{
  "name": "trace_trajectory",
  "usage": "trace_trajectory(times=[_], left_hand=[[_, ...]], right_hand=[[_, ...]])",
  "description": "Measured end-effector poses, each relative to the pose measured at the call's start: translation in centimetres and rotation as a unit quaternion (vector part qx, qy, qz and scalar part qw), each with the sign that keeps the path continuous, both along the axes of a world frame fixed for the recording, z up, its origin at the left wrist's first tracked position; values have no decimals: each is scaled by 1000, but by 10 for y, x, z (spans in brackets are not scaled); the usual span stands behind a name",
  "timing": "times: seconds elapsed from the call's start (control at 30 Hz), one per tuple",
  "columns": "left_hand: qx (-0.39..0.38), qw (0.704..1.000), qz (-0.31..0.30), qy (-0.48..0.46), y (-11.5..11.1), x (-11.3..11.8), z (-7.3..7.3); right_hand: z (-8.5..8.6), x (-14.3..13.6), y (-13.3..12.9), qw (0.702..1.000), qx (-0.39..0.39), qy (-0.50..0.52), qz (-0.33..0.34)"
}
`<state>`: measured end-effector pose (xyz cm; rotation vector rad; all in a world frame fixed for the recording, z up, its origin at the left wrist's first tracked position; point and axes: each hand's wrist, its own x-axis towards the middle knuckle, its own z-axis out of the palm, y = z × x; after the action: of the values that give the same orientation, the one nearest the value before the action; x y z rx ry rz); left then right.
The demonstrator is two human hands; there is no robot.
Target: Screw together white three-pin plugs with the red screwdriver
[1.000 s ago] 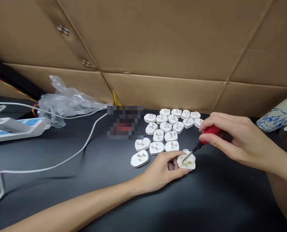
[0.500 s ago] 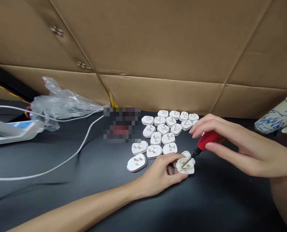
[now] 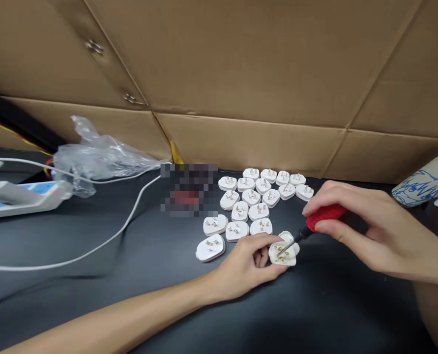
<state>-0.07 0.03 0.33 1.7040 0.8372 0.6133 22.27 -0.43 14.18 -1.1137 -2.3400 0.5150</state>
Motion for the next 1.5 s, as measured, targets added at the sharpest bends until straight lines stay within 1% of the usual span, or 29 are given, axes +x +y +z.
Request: trace_trajectory(times=[0.07, 0.1, 0.13, 0.17, 0.23, 0.27, 0.3, 0.33, 0.43, 0.47, 0.5, 0.53, 0.67, 0.7, 0.73, 0.77, 0.83, 0.9, 0.93, 1.03, 1.07, 1.13, 1.2, 1.23, 1.27, 1.3, 1.4, 1.47, 1.5], left_hand=[[-2, 1000, -5, 3, 0, 0, 0], [-4, 1000, -6, 3, 0, 0, 1], [-6, 1000, -1, 6, 1, 0, 1], [-8, 1000, 4, 7, 1, 0, 1], [-6, 1000, 4, 7, 1, -1, 0], [-2, 1000, 1, 6, 1, -1, 0], [3, 1000, -3, 4, 1, -1, -1], [8, 1000, -5, 3, 1, -1, -1], [16, 1000, 11, 11, 1, -1, -2], [11, 1000, 16, 14, 1, -1, -1], [6, 1000, 16, 13, 2, -1, -1], [0, 1000, 10, 8, 2, -1, -1], [-1, 1000, -10, -13, 3, 0, 1], [2, 1000, -8, -12, 3, 0, 1], [4, 1000, -5, -9, 3, -1, 1], [5, 1000, -6, -6, 3, -1, 2], [5, 1000, -14, -5, 2, 0, 2], [2, 1000, -18, -5, 1, 0, 3], [0, 1000, -18, -6, 1, 0, 3], [-4, 1000, -11, 0, 2, 0, 3], [-3, 1000, -11, 2, 2, 0, 3], [2, 1000, -13, 4, 2, 0, 2], [9, 1000, -21, 0, 2, 0, 3], [11, 1000, -27, -2, 2, 0, 3], [11, 999, -29, -4, 2, 0, 3], [10, 1000, -29, -5, 2, 0, 3], [1, 1000, -9, -11, 1, 0, 2], [-2, 1000, 2, -14, 2, 0, 1], [-3, 1000, 4, -14, 2, 0, 1]], right_hand=[[-3, -5, -3, 995, 33, -20, -89], [-3, -5, -4, 992, 42, -27, -112], [-2, -5, -5, 993, 42, -32, -110], [-1, -3, -5, 995, 38, -34, -82], [2, 1, -6, 999, 13, -32, 14], [3, 2, -6, 999, 3, -27, 47], [3, 2, -6, 999, 3, -22, 50], [2, 1, -5, 999, 15, -16, 27], [-5, -7, -3, 992, 74, -7, -103], [-6, -8, -3, 988, 83, -10, -128], [-6, -8, -3, 988, 81, -16, -131], [-5, -7, -3, 991, 70, -24, -112], [3, 2, -6, 998, 5, -34, 47], [4, 2, -7, 998, 5, -29, 61], [3, 1, -7, 998, 11, -23, 54], [1, -1, -8, 999, 26, -17, 29], [-3, -6, -7, 996, 65, -4, -62], [-5, -6, -6, 991, 74, -4, -108], [-4, -5, -5, 994, 56, -9, -90], [1, 3, -3, 999, -16, -19, 34], [2, 5, -3, 999, -20, -16, 48], [1, 4, -3, 1000, 4, -15, 8], [-2, 1, -4, 996, 38, -15, -73], [-2, -1, -4, 994, 47, -16, -98], [-2, -1, -4, 993, 46, -17, -103], [-2, -1, -5, 996, 35, -17, -85], [1, 2, -5, 999, -6, -16, 37], [-1, 1, -5, 999, 4, -7, 37], [-3, -1, -4, 1000, 24, -3, 6]])
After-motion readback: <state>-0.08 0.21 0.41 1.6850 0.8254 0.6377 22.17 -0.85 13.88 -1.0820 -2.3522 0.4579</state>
